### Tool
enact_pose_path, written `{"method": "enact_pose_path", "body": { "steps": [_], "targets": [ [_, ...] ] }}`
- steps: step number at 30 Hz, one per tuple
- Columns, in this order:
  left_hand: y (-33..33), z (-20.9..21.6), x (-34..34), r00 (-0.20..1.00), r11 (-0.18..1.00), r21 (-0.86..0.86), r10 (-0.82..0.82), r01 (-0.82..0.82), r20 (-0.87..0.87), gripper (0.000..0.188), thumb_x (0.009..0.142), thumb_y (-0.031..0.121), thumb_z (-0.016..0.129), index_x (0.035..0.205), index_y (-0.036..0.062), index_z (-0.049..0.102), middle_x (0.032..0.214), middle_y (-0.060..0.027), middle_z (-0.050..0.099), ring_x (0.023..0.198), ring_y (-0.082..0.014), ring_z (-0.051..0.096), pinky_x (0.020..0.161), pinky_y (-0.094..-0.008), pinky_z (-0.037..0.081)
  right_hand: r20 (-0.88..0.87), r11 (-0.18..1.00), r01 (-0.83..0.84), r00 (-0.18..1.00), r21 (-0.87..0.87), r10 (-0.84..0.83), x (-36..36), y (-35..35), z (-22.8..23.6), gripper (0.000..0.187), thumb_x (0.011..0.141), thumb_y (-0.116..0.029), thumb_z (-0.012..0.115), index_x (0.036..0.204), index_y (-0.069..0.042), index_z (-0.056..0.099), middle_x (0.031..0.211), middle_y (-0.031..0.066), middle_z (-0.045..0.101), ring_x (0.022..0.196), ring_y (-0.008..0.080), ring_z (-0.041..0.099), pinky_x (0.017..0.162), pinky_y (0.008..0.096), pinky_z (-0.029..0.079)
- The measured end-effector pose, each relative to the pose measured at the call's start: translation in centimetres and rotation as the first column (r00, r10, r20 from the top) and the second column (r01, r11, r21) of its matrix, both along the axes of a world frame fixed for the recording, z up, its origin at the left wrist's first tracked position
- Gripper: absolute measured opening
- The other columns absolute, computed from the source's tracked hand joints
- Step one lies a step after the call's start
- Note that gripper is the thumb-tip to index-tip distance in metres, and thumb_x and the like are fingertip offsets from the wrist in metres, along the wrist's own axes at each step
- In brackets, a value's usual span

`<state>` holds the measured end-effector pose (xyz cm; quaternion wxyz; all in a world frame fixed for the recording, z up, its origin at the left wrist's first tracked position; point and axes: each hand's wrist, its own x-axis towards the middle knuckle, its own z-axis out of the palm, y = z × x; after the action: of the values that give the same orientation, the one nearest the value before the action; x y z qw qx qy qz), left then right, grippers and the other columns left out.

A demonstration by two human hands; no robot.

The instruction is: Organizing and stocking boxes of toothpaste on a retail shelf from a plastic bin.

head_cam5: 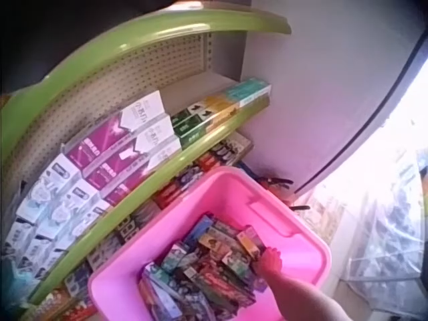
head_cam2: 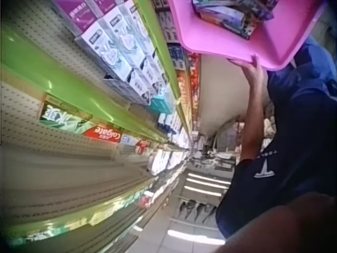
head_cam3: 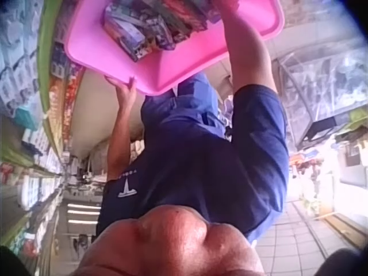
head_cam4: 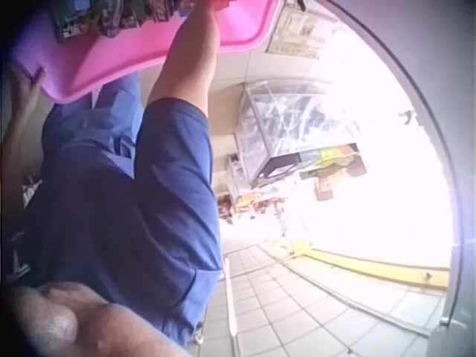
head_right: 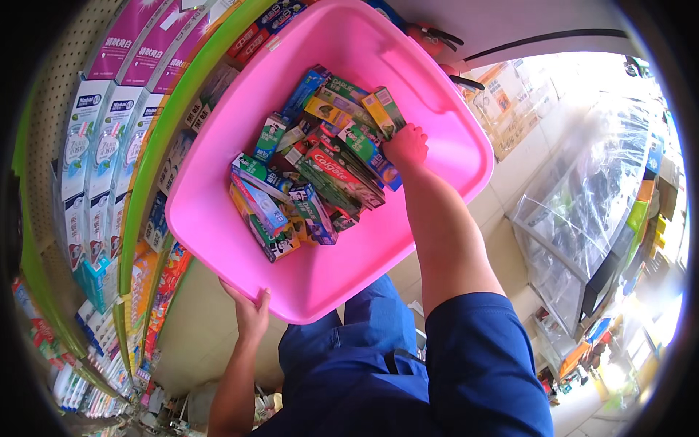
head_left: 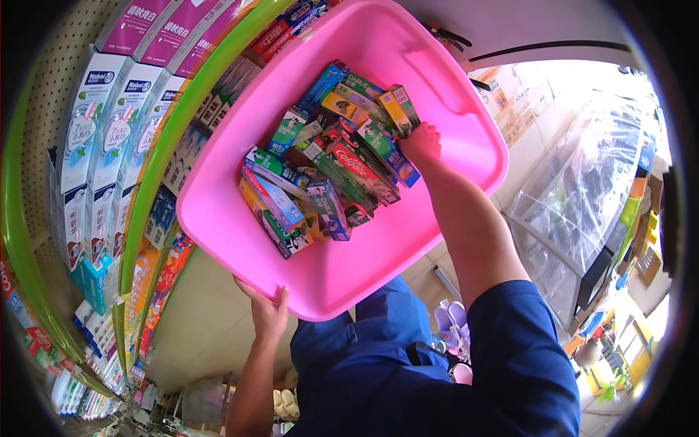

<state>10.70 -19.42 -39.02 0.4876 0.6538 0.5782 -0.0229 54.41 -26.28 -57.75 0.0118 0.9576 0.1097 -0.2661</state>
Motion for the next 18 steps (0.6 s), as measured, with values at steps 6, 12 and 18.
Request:
{"method": "enact_pose_path", "body": {
  "steps": [6, 12, 18],
  "targets": [
    [0.4, -0.1, -0.7, 0.999, 1.000, -0.019, -0.010, 0.011, 0.037, 0.109, 0.088, 0.005, 0.068, 0.150, -0.0016, -0.021, 0.133, -0.0366, 0.046, 0.114, -0.0428, 0.058, 0.096, -0.0451, 0.047, 0.010, 1.000, -0.009, 1.000, 0.014, 0.009, 0.2, 1.3, 2.0, 0.063, 0.075, -0.035, 0.079, 0.123, -0.004, 0.053, 0.124, 0.0151, 0.059, 0.120, 0.0332, 0.056, 0.095, 0.0477, 0.049],
    [3.3, 3.1, -1.4, 0.920, 0.934, 0.075, -0.328, 0.350, -0.214, 0.098, 0.085, 0.021, 0.074, 0.148, -0.0111, 0.007, 0.135, -0.0339, 0.045, 0.119, -0.0424, 0.054, 0.101, -0.0478, 0.043, -0.349, 0.956, 0.147, 0.936, 0.255, -0.050, 0.2, 2.7, 10.0, 0.055, 0.066, -0.034, 0.081, 0.105, 0.001, 0.063, 0.085, 0.0156, 0.071, 0.068, 0.0265, 0.068, 0.061, 0.0391, 0.056],
    [8.4, 12.6, 5.4, 0.849, 0.844, 0.195, -0.522, 0.499, 0.086, 0.072, 0.087, 0.023, 0.074, 0.143, -0.0033, 0.037, 0.135, -0.0240, 0.049, 0.122, -0.0363, 0.053, 0.099, -0.0439, 0.046, -0.864, 0.619, 0.611, 0.423, 0.494, 0.273, -10.5, 2.2, 25.7, 0.046, 0.081, -0.013, 0.072, 0.122, 0.001, 0.058, 0.100, 0.0108, 0.069, 0.089, 0.0203, 0.067, 0.078, 0.0350, 0.056]
  ]
}}
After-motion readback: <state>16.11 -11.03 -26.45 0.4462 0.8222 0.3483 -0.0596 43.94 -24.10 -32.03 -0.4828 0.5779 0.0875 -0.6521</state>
